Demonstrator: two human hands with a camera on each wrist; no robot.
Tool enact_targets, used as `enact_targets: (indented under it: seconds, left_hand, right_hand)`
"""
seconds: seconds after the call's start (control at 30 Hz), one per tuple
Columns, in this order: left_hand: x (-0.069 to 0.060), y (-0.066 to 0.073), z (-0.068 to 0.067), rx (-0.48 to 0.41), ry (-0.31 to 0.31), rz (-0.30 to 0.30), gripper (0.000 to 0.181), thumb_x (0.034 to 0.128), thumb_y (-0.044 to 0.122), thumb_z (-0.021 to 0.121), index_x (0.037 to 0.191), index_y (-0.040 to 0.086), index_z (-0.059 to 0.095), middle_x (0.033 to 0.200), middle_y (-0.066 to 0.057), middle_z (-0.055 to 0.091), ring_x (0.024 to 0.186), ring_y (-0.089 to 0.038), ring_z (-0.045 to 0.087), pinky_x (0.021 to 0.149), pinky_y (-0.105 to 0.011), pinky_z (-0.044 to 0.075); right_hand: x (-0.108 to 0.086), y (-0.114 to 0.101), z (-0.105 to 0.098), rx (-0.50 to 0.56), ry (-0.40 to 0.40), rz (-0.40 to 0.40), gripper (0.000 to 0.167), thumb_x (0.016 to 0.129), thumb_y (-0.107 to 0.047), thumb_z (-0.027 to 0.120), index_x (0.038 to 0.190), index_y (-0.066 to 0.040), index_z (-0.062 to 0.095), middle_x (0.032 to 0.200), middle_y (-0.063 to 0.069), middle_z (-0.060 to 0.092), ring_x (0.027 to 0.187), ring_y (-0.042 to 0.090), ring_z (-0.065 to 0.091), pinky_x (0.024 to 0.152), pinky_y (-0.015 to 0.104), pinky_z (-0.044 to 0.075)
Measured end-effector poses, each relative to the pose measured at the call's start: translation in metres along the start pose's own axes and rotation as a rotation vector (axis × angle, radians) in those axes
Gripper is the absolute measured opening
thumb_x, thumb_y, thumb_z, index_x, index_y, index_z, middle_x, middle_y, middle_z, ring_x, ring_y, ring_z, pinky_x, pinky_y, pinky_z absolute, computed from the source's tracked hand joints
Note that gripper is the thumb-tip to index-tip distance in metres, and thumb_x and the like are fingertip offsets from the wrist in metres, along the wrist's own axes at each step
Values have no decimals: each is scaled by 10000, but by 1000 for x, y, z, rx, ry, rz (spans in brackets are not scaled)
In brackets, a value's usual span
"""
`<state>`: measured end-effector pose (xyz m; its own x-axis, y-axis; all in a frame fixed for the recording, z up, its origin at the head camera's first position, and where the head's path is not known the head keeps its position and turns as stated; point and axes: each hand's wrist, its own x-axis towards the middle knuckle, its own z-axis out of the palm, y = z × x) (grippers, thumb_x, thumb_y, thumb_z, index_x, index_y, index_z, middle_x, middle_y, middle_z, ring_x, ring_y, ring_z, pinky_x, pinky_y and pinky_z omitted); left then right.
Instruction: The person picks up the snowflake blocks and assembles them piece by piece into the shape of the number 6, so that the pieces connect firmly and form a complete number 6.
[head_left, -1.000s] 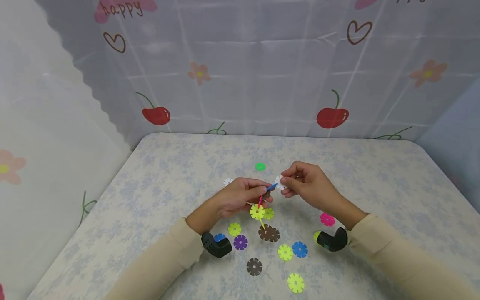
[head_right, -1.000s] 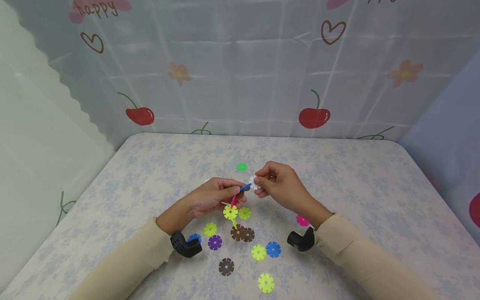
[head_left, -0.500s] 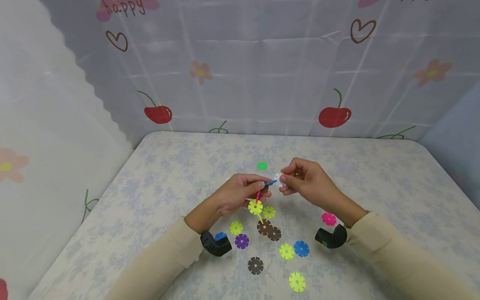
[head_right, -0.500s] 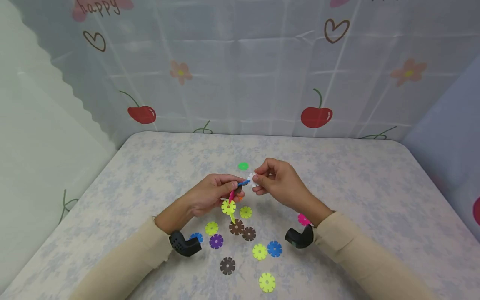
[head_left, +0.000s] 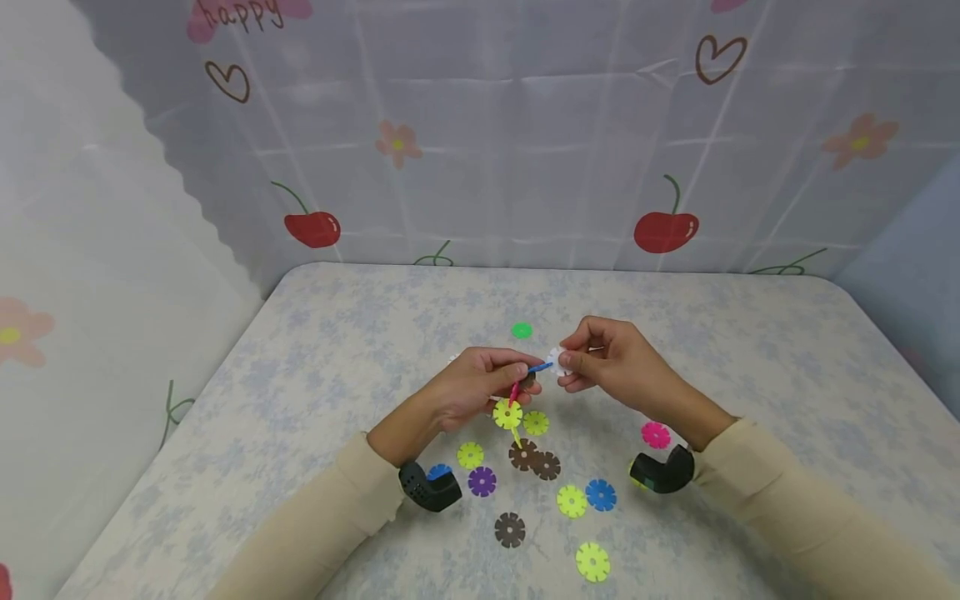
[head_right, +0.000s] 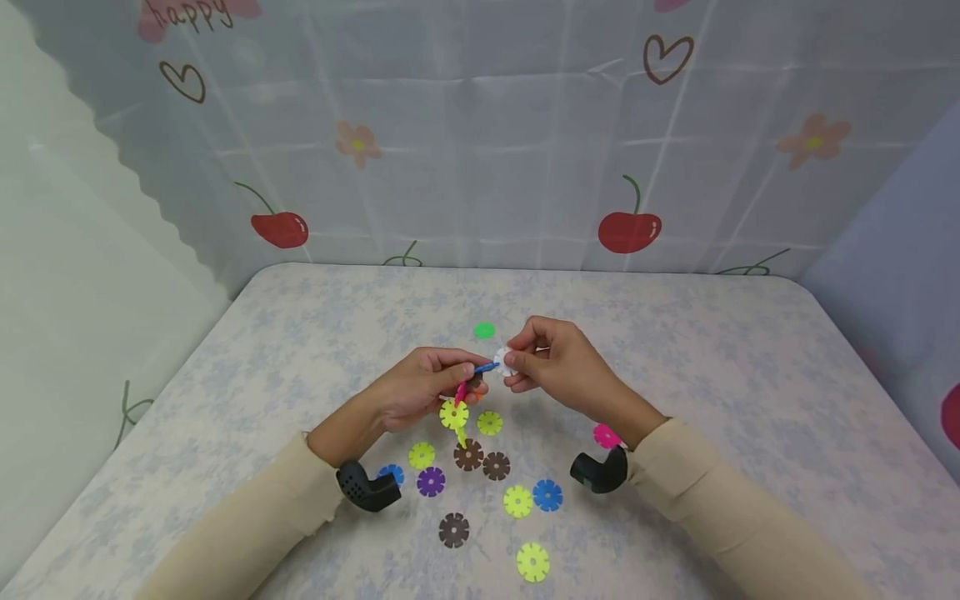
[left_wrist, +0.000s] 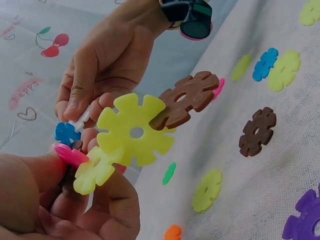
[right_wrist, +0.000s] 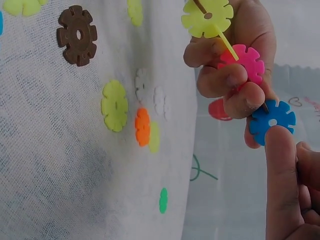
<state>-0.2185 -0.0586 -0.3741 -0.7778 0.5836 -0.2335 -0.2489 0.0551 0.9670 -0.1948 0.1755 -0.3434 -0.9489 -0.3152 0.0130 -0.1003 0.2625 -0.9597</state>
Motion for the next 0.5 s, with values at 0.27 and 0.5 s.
enact_targets:
  seconds: [0.27, 0.5]
  left_hand:
    - [-2, 1, -2, 11, -9, -24, 308, 1059, 123, 541, 1336, 43, 652, 1028, -104, 741, 913, -190, 714, 793, -355, 580]
    - [-2, 2, -3, -2, -174, -71, 360, 1085, 175, 489, 1433, 86, 519, 1114, -84, 655, 963, -231, 711, 690, -327, 551]
  right_hand:
    - [3, 4, 4, 42, -14, 32, 116, 962, 28, 659, 1039, 65, 581, 1065, 290, 630, 844, 325, 742, 728, 377, 596]
    - [11, 14, 4, 1, -54, 46, 141, 958, -40, 694, 1077, 20, 647, 1040, 181, 685, 857, 358, 728, 729, 387, 599]
